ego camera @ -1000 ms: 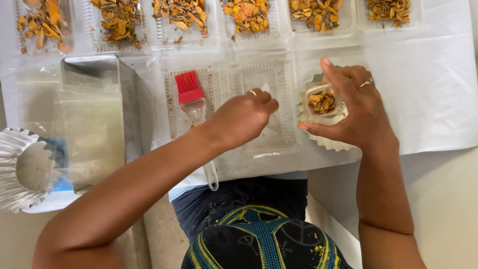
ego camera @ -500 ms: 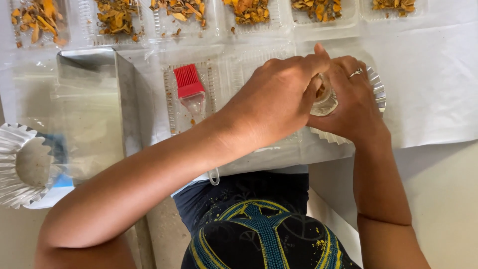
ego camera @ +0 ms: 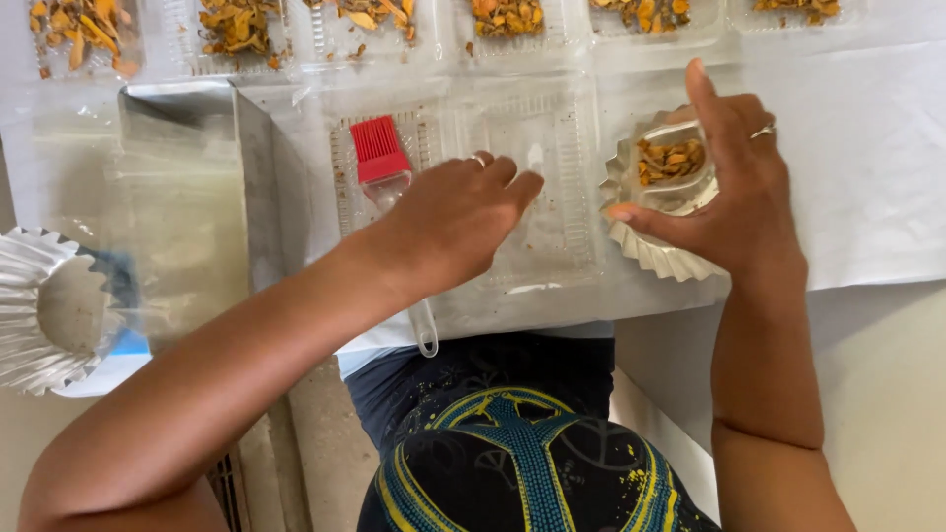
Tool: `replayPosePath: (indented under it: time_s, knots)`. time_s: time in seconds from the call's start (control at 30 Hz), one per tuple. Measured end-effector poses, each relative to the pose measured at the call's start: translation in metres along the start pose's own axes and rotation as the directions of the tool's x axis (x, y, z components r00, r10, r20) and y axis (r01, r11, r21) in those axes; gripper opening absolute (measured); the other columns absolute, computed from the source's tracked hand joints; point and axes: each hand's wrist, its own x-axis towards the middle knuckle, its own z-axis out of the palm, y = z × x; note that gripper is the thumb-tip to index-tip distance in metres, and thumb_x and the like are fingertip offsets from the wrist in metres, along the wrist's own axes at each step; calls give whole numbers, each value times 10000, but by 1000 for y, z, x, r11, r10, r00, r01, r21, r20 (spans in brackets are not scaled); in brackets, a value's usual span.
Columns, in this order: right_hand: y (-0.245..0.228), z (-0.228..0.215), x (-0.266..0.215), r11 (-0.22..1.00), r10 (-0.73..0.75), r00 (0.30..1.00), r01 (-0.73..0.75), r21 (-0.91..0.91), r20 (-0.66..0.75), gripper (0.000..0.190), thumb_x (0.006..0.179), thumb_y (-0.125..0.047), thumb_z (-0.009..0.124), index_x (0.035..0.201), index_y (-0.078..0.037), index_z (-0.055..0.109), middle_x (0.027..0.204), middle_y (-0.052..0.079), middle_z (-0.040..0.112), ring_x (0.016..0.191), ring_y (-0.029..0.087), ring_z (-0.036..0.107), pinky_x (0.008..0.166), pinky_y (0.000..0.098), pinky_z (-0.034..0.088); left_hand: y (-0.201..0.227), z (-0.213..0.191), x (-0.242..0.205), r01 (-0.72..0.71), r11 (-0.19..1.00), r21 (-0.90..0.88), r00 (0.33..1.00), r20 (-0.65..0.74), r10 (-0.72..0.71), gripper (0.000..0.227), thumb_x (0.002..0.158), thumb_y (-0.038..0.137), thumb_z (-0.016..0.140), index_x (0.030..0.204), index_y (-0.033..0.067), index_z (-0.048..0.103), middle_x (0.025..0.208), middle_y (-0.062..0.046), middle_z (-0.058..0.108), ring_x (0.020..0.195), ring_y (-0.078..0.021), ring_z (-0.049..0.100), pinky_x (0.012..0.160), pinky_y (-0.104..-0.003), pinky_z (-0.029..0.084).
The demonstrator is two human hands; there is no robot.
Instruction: Sorting and packaging dried turmeric slices from plastic trays into foil containers using a brush and hands
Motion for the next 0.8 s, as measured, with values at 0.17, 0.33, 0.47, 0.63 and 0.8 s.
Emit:
replayPosePath:
  time_s: [0.17,0.33,0.47,0.63,0.8]
  knots:
    - [-4,2,-2,1000,-14,1000,15,-24,21,1186,853,-537,952,1703,-49,285,1326,194,613,1212,340,540,991,455,490,-9,69,13,-75,979,190,977,-182,111,514,642,-156,695,1098,33,551,1016,-197,617,882,-374,686,520,-447,558]
    - [-8,2,-1,1000,-18,999,18,-3,44,1174,856,-466,979,1697,-54,270,1376,178,631,1242,341,535,1071,466,451,-4,83,26,-48,924,380,953,-258,156,548,708,-122,653,1242,-35,568,1137,-270,629,883,-309,713,417,-355,540]
    - [-5,1,0,1000,-20,999,21,-2,43,1178,829,-465,986,1679,-33,295,1385,194,595,1232,359,530,1082,473,432,-2,93,27,-125,925,358,961,-188,202,277,712,-127,645,934,34,684,959,-185,600,802,-288,644,402,-367,518]
    - [-6,-2,0,999,-45,998,45,6,35,1163,852,-462,981,1681,-39,285,1354,175,639,1233,347,544,1093,471,419,-7,97,29,-117,868,483,875,-364,320,223,693,-115,688,794,83,664,865,-176,639,805,-269,707,427,-315,495]
    - [-9,-1,1,997,-77,997,77,-23,17,1114,889,-519,922,1669,-32,294,1319,169,654,1191,349,586,1102,482,402,-11,55,35,-107,984,-141,967,-245,70,270,688,-224,543,842,-6,580,833,-200,575,776,-433,600,519,-504,502]
